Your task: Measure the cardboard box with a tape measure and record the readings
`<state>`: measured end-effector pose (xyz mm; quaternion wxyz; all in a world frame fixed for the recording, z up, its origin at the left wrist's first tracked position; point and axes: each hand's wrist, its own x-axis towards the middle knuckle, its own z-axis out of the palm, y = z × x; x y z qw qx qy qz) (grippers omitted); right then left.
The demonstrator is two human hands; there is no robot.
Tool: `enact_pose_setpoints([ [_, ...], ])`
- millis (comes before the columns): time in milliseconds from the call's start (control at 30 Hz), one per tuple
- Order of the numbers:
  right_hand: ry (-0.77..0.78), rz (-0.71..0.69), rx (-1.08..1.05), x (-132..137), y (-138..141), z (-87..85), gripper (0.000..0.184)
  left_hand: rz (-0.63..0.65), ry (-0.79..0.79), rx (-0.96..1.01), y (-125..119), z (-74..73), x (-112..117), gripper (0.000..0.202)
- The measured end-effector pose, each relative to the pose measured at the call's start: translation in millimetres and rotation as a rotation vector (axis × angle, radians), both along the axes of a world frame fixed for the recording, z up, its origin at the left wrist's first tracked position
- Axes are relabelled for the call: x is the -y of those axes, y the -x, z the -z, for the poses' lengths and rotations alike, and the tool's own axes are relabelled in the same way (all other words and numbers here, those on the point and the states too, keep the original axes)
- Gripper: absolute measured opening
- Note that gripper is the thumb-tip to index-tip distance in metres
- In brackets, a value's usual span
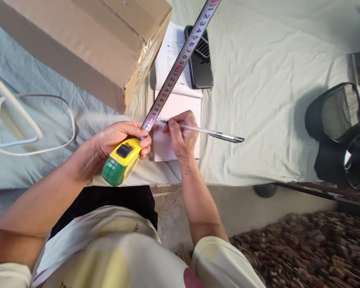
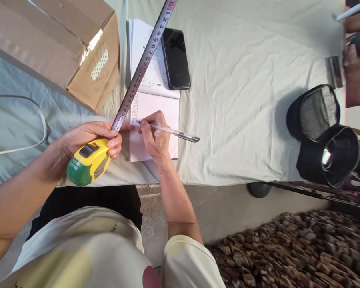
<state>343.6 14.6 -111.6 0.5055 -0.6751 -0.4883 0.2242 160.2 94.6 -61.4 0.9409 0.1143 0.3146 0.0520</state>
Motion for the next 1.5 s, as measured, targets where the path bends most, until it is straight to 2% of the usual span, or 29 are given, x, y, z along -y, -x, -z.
enact_pose_setpoints([
  [367,0.033,-0.047,0.024,-0.6,-0.5,0.0,0.016,0.013,-0.016,-0.001,-0.5,0.3,-0.4,0.018],
  [633,0.066,-0.033,0.049,0.3,-0.5,-1.4,0.016,0.004,0.002,-0.011,-0.7,-1.1,0.0,0.022],
  [867,0.035,0.001,0.027,0.0,0.0,-0.9,0.019,0.007,-0.007,0.006,0.0,-0.1,0.0,0.016],
  [1300,0.019,-0.009,0.034,-0.1,0.5,-3.2,0.015,0.005,0.009,-0.01,-0.5,0.0,-0.2,0.021],
  [1500,0.008,0.033,0.046,0.5,0.0,-2.5,0.017,0.01,0.006,-0.024,-0.5,0.0,-0.2,0.033],
])
